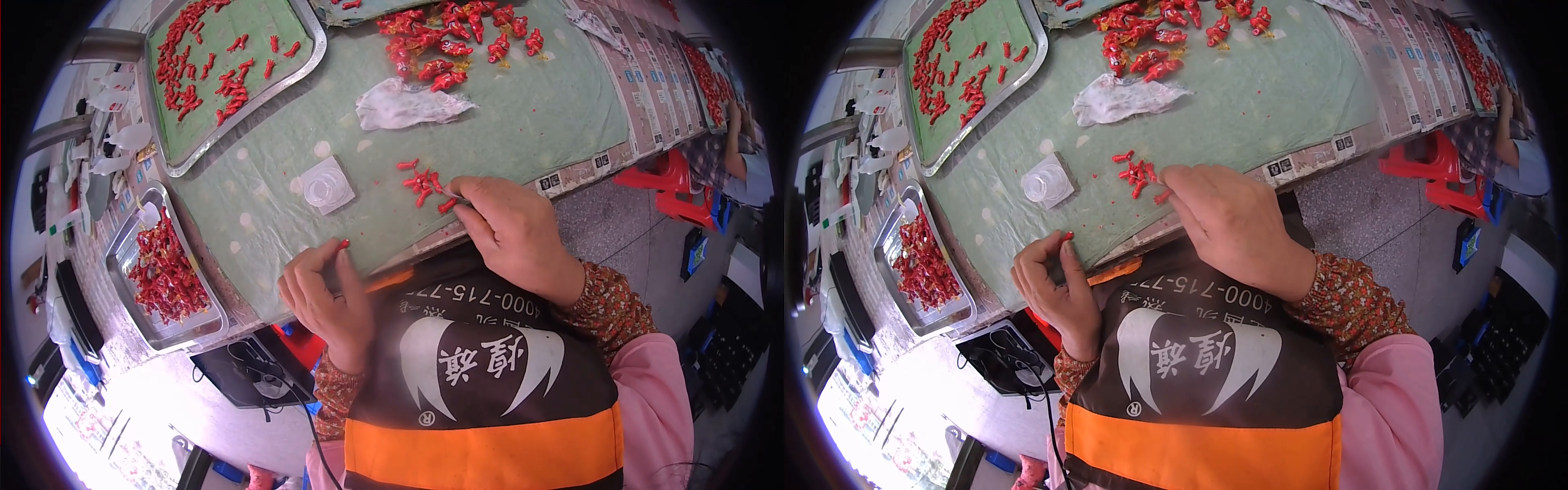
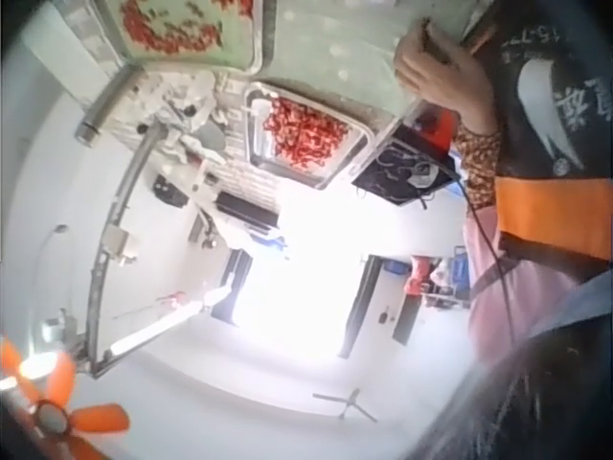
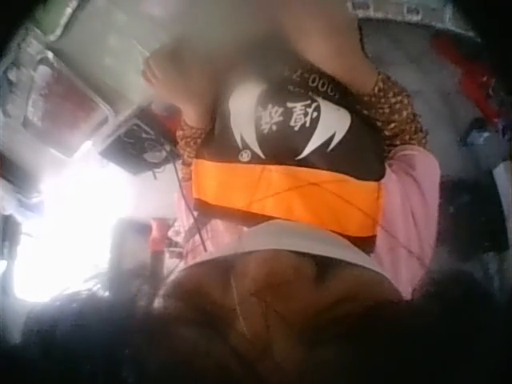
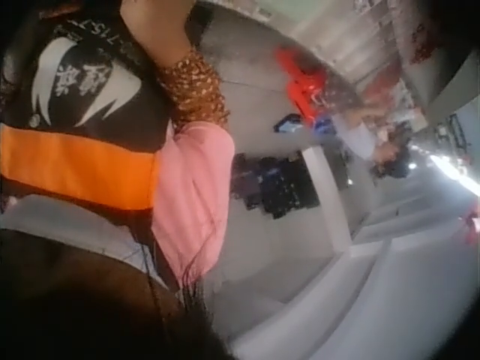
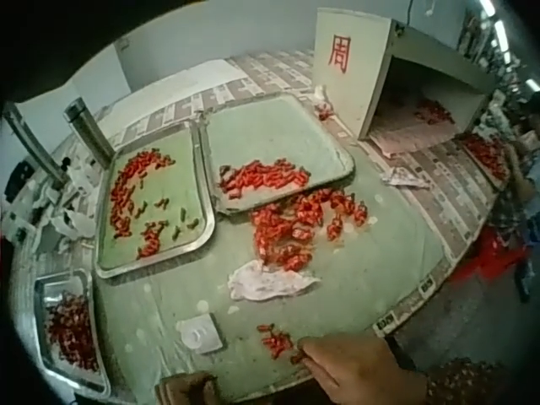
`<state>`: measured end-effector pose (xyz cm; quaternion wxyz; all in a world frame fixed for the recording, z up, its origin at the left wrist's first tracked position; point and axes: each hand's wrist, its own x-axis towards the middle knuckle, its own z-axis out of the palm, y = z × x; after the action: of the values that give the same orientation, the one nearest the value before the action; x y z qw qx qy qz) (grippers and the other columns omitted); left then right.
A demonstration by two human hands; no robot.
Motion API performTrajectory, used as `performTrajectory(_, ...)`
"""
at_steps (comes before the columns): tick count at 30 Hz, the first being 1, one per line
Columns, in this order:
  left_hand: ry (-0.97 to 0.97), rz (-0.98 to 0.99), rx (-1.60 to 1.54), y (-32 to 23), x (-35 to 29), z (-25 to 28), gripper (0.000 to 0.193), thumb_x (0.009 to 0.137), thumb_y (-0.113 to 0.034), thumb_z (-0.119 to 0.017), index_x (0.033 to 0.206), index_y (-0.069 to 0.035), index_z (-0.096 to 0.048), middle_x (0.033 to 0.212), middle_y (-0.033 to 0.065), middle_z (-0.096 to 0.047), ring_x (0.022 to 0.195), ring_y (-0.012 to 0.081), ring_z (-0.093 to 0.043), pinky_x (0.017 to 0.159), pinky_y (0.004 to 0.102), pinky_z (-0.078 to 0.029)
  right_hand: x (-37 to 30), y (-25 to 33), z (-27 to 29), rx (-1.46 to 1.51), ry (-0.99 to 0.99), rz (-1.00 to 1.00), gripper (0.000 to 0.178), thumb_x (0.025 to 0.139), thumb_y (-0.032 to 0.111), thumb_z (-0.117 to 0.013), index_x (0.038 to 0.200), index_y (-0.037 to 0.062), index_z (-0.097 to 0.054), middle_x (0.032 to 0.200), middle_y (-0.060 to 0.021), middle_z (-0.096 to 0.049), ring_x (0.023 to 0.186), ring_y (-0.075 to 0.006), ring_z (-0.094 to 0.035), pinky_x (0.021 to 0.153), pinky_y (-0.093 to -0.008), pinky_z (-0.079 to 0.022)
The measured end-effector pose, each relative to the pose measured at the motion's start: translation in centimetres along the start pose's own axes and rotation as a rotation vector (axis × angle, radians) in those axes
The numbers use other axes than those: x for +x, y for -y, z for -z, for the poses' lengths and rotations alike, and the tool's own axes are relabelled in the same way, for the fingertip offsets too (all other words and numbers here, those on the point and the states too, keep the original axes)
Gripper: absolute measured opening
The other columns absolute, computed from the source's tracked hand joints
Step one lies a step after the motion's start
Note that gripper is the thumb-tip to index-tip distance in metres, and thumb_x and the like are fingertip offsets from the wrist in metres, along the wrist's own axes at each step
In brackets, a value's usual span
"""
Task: The person assembles small plastic figures by attaching pieces together with glue by hand, trims small components with a knife, pours liquid from a squeeze bottle into a small container, and glues additional pieces onto the figures.
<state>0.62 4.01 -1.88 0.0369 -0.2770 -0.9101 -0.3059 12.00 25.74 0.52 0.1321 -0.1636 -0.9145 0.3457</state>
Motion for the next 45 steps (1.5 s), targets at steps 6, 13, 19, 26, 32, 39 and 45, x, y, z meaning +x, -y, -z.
performTrajectory(6,0.013,-0.182,-0.115,-1.4,0.2,0.4,0.019,0.088,-0.007,-0.075,0.106,-0.006,-0.070,0.102,0.0102,-0.067,0.095,0.0276,-0.060,0.086,0.0400,-0.045,0.2,0.1,-0.1,-0.052,0.071,-0.014,0.020,0.088,0.003,-0.072,0.106,0.0030,-0.062,0.087,-0.0145,-0.069,0.079,-0.0340,-0.069,0.067,-0.0428,-0.054)
performTrajectory(13,0.169,-0.304,-0.111,-3.7,1.1,-0.7,0.025,0.081,-0.012,-0.082,0.104,-0.011,-0.071,0.102,0.0069,-0.068,0.095,0.0269,-0.059,0.087,0.0388,-0.041,-0.2,0.8,-1.3,0.054,0.204,0.086,0.020,0.088,0.004,-0.072,0.103,0.0041,-0.060,0.085,-0.0135,-0.067,0.078,-0.0338,-0.069,0.064,-0.0445,-0.053)
performTrajectory(19,0.180,-0.281,-0.072,-3.1,1.0,-1.5,0.016,0.083,-0.018,-0.080,0.096,-0.018,-0.071,0.101,0.0006,-0.065,0.094,0.0250,-0.058,0.086,0.0388,-0.039,-0.2,1.3,-1.5,0.053,0.157,0.077,0.023,0.089,0.004,-0.071,0.107,0.0026,-0.059,0.087,-0.0144,-0.066,0.079,-0.0347,-0.068,0.066,-0.0449,-0.053)
performTrajectory(26,0.183,-0.243,-0.063,-3.8,1.0,-1.4,0.018,0.081,-0.017,-0.084,0.093,-0.015,-0.071,0.097,0.0036,-0.065,0.092,0.0246,-0.057,0.085,0.0373,-0.038,-2.0,1.2,1.0,0.052,0.068,0.039,0.018,0.089,0.003,-0.065,0.104,-0.0006,-0.056,0.086,-0.0183,-0.062,0.078,-0.0379,-0.065,0.066,-0.0459,-0.052)
performTrajectory(32,0.180,-0.266,-0.032,-4.0,1.1,-1.9,0.018,0.085,-0.024,-0.080,0.100,-0.019,-0.070,0.098,0.0008,-0.064,0.092,0.0242,-0.058,0.086,0.0402,-0.037,-3.5,1.4,0.3,-0.146,0.149,0.074,0.024,0.090,0.002,-0.069,0.111,-0.0021,-0.058,0.080,-0.0140,-0.063,0.070,-0.0317,-0.067,0.059,-0.0405,-0.053)
performTrajectory(39,0.191,-0.281,-0.027,-4.1,1.1,-2.3,0.015,0.085,-0.021,-0.078,0.095,-0.018,-0.068,0.094,0.0012,-0.064,0.089,0.0242,-0.058,0.086,0.0403,-0.037,-4.2,1.1,-0.2,-0.188,0.131,0.112,0.025,0.088,0.003,-0.071,0.109,-0.0017,-0.058,0.077,-0.0114,-0.062,0.067,-0.0273,-0.067,0.056,-0.0377,-0.052)
performTrajectory(45,0.200,-0.306,-0.035,-4.5,1.3,-2.4,0.015,0.082,-0.017,-0.078,0.092,-0.016,-0.067,0.092,0.0026,-0.063,0.089,0.0254,-0.058,0.086,0.0410,-0.037,-4.1,1.1,-0.6,-0.379,0.097,0.215,0.024,0.082,0.012,-0.064,0.103,0.0019,-0.061,0.074,-0.0025,-0.056,0.064,-0.0166,-0.062,0.051,-0.0293,-0.050)
